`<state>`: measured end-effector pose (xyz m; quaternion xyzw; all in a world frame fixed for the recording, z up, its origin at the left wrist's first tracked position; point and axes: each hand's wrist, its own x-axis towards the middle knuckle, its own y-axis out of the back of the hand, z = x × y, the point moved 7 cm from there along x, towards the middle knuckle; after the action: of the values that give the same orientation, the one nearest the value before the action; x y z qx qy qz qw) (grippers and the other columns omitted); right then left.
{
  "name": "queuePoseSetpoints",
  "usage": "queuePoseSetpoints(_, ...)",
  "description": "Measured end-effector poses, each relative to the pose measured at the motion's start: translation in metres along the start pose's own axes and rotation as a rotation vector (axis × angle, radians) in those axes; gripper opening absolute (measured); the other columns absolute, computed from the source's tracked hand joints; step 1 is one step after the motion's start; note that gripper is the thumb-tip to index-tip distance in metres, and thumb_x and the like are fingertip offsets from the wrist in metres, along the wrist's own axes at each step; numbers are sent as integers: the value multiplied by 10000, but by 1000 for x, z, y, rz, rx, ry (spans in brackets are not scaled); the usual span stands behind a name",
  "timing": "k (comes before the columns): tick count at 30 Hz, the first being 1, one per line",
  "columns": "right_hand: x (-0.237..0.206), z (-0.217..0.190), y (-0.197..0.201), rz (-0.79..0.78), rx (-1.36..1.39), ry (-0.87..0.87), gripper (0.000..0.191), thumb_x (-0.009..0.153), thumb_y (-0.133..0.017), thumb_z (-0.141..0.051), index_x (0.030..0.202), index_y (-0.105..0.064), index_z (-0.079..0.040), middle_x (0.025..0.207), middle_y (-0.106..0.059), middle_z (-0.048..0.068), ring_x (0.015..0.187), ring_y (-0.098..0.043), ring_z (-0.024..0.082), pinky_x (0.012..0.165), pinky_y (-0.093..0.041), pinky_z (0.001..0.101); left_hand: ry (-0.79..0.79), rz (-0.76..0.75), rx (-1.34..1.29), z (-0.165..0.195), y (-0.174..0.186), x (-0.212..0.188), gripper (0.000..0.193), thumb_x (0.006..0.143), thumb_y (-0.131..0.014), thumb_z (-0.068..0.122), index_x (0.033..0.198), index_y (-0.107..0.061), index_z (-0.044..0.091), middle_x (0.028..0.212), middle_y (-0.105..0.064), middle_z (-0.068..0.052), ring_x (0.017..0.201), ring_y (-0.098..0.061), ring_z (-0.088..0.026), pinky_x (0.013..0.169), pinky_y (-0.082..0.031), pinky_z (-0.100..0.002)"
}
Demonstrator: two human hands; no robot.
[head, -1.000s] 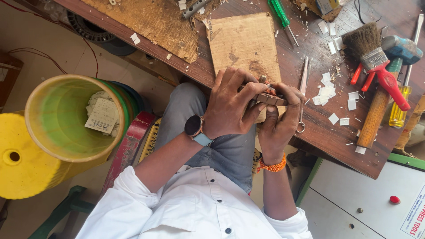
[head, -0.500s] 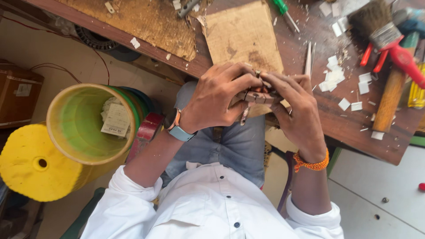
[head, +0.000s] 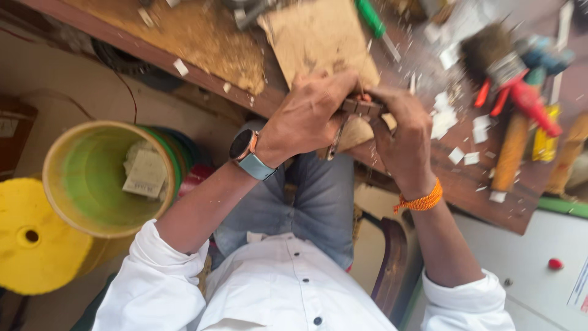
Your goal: The person assembles a motor armature by cutting small white insulating pieces with scissors and inserting them into slots on the copper-wound rotor. They use a green-handled screwdriver to press the pieces into place and rotate the armature to access different slots.
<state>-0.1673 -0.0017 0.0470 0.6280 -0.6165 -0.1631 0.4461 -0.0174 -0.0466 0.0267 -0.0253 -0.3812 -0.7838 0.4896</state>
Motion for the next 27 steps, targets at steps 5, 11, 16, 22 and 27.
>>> queuePoseSetpoints(5,2,7,2,85,141,-46,389,883,-790,18,1262,-711,-18,1233,-747,145,1077,-754,235,924,-594,327,-207,32,-8,0,8,0,393,861,-804,158,1195,-603,103,1078,-670,-88,1061,-646,-324,907,-476,-465)
queuePoseSetpoints(11,-23,14,-13,238,302,-137,378,950,-755,22,1321,-683,2,1355,-708,150,1213,-703,212,1019,-575,322,-213,217,-66,-10,-1,-26,517,876,-849,296,1294,-597,127,1225,-658,-66,1174,-610,-285,1048,-489,-433)
queuePoseSetpoints(16,-29,5,-12,185,396,-69,463,910,-802,-13,1345,-645,16,1402,-645,151,1326,-625,233,1118,-530,340,-251,327,35,-5,-6,-38,530,879,-834,305,1322,-594,139,1300,-603,-65,1190,-580,-313,1078,-464,-472)
queuePoseSetpoints(22,-25,4,-13,226,335,-79,426,882,-818,-3,1288,-691,5,1318,-702,124,1262,-673,234,1072,-551,342,-268,365,149,0,-8,-42,463,959,-784,315,1312,-575,101,1285,-582,-88,1171,-583,-317,1038,-447,-490)
queuePoseSetpoints(27,-29,1,-18,292,305,-71,433,876,-842,-23,1281,-691,9,1308,-699,125,1284,-655,246,1103,-537,362,-231,374,115,0,-8,-44,400,969,-758,284,1264,-578,84,1221,-600,-98,1140,-598,-318,995,-445,-494)
